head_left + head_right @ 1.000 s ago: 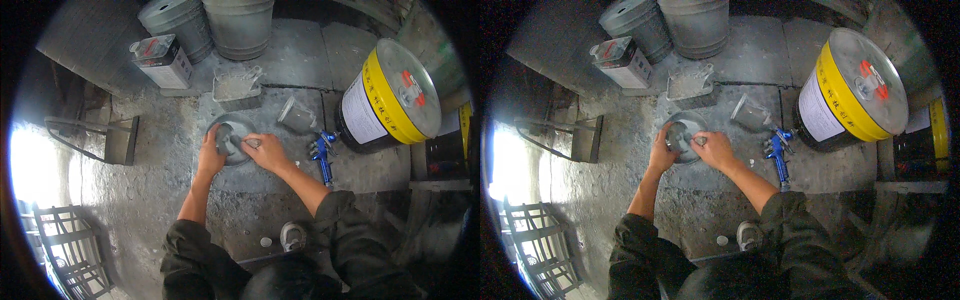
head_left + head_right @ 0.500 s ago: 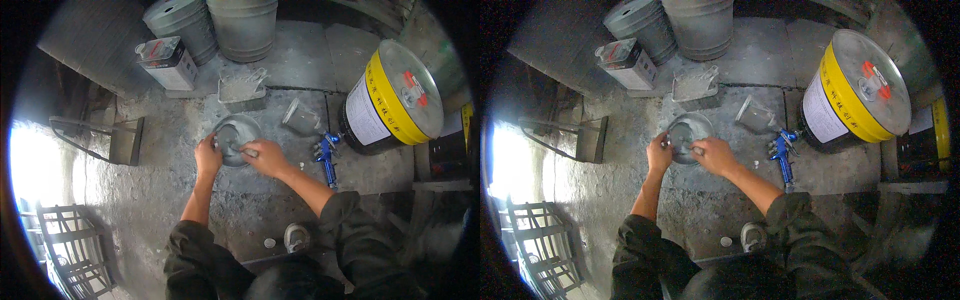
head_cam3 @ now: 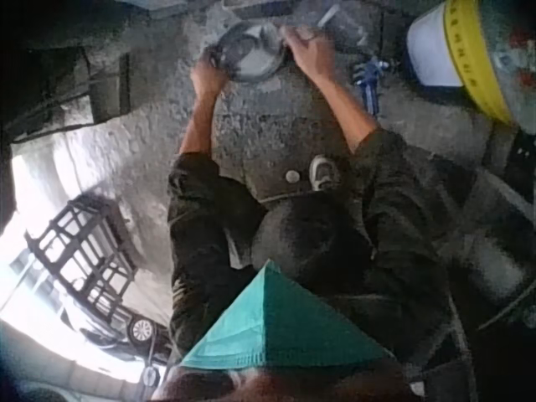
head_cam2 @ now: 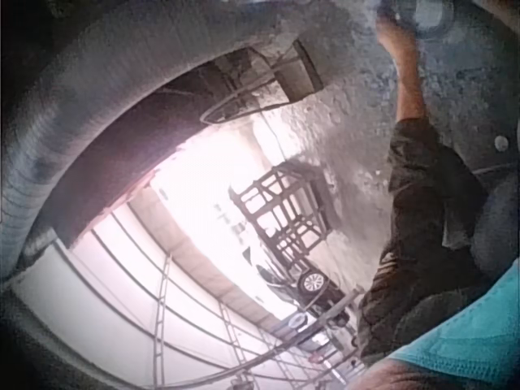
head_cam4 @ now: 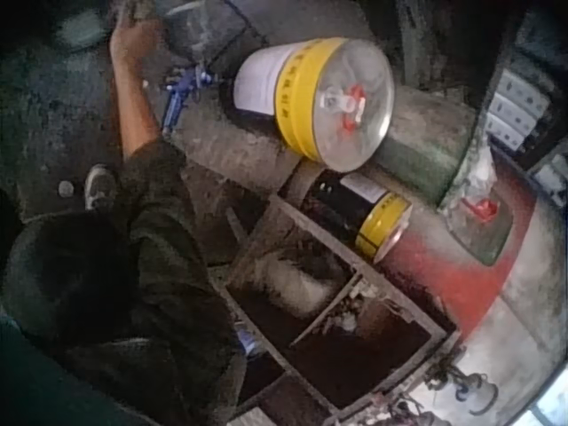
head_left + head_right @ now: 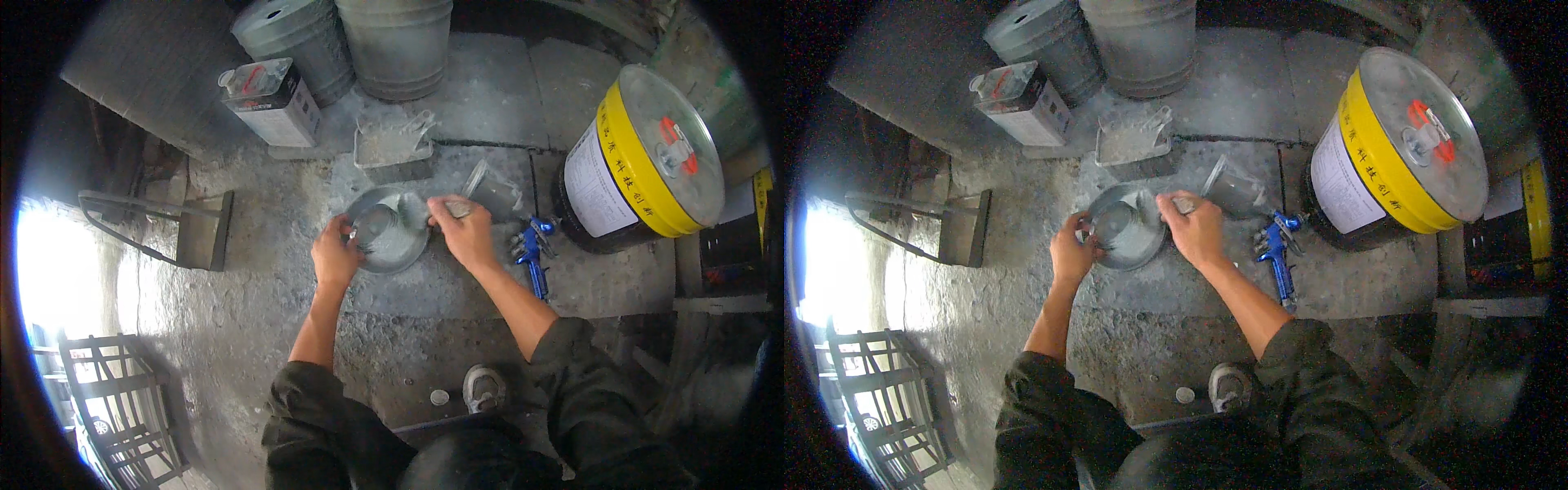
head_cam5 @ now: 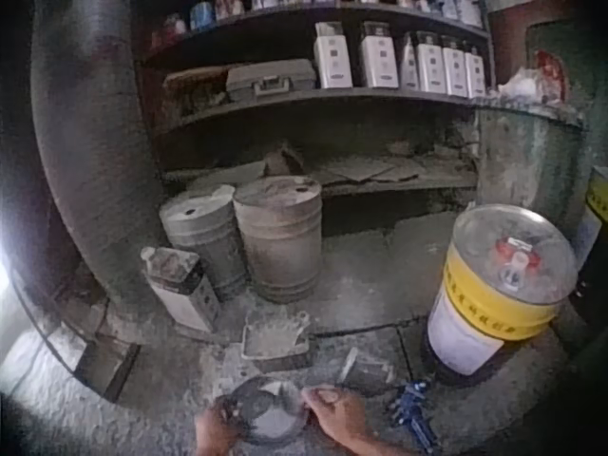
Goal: The person sits on the floor and pours liquid from a large yellow can into a small container. They then mix a grey substance in a bowl with a stick and pour it into a spray gun. The person assembles the spray gun, attaches a hose, and wipes the container with a cloth.
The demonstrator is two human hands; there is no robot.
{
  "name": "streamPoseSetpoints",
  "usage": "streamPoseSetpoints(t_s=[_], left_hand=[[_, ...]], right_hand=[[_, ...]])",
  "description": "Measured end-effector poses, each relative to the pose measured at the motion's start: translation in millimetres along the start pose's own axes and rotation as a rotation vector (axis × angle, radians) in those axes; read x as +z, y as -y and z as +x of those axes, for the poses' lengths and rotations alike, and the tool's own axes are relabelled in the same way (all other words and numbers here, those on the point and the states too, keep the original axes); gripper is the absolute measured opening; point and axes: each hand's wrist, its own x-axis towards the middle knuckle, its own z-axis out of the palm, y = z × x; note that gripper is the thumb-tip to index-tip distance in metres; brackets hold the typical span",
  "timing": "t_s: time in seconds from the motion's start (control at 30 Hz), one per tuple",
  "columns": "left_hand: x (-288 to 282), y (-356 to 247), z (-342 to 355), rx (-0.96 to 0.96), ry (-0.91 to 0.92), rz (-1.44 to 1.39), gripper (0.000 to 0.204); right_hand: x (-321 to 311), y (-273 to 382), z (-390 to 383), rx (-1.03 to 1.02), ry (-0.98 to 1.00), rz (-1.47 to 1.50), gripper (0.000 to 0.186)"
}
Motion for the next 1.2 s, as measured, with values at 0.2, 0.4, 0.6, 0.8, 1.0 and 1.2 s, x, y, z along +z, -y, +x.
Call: streamPoseSetpoints(t_s=[0.2, 0.4, 0.6, 0.8, 1.0, 1.2], left_hand=[[-6, -13, 3, -0.157, 0.049, -0.220, 0.040], [6, 9, 4, -0.046, -0.006, -0.142, 0.048], [7, 3, 3, -0.073, 0.006, -0.089, 0.052], [8, 1, 1, -0.075, -0.033, -0.012, 0.048], [2, -17, 1, -0.107, -0.015, 0.067, 0.047], [9, 0, 1, 0.015, -0.041, 0.103, 0.047]], right_hand=[[-4, 6, 4, -0.074, 0.005, -0.089, 0.025], [20, -19, -5, -0.174, 0.218, -0.259, 0.022], [25, 8, -18, 0.096, 0.114, 0.301, 0.027], [23, 14, -17, 0.079, 0.117, 0.155, 0.026], [24, -16, -5, -0.098, 0.022, -0.102, 0.028], [27, -27, -6, -0.119, 0.107, -0.312, 0.029]])
